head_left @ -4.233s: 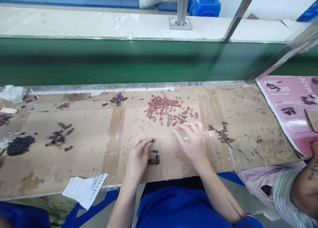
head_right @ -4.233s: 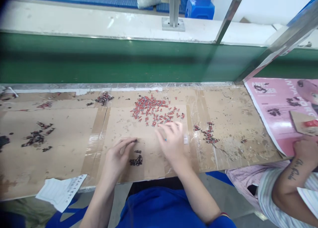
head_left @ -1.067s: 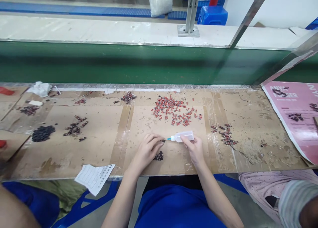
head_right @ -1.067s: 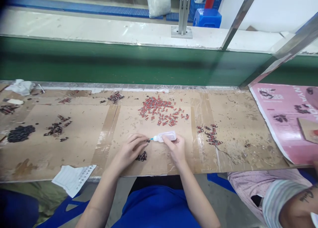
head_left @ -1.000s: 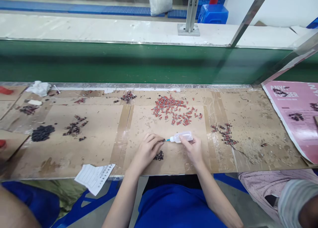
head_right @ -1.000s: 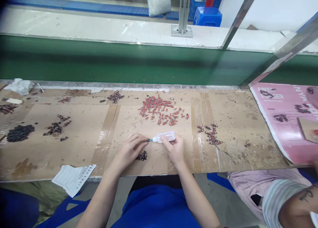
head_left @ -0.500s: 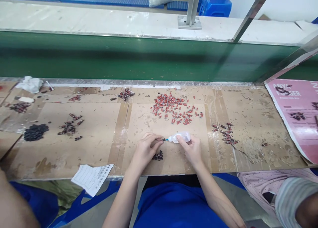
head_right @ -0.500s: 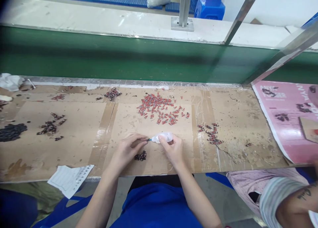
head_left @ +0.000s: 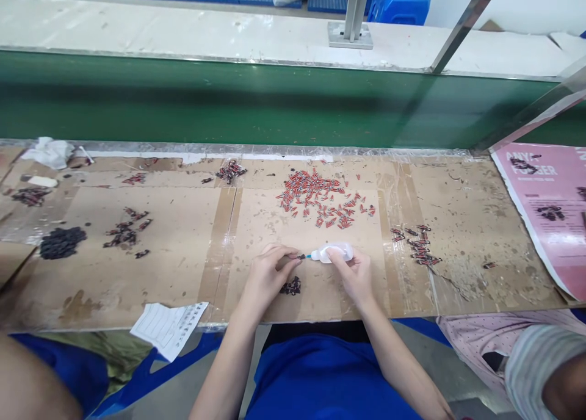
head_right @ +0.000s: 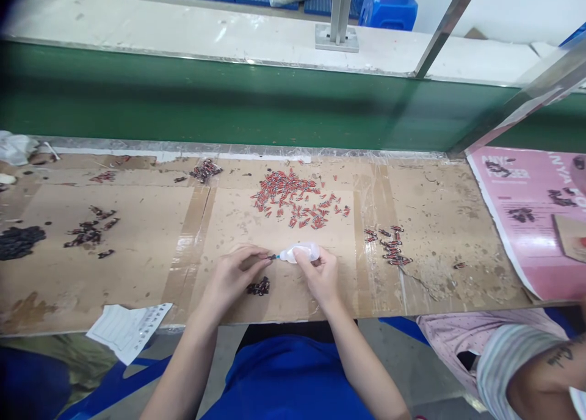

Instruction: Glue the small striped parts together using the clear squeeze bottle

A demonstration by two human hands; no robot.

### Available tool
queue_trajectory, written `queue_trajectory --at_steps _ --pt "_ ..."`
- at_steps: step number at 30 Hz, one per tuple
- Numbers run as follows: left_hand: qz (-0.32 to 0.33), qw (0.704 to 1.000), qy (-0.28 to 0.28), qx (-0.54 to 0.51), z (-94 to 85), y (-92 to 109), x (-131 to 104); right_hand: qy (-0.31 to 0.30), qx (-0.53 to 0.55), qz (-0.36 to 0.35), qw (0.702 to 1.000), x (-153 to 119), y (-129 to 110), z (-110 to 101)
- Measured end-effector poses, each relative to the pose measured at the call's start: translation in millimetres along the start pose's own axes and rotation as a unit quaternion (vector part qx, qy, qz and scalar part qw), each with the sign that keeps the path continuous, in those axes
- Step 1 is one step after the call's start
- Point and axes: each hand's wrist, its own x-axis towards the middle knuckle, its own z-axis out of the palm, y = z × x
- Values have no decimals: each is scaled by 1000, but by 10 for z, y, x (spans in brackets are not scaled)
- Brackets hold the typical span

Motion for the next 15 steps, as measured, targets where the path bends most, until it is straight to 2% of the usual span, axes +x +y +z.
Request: queue_trajectory --at_steps 10,15 --pt "-10 1000 5 3 11 -17 -17 6 -5 -7 1000 15 1 3" --pt "12 1000 -3 6 40 -27 -19 24 -13 -20 999 12 31 -20"
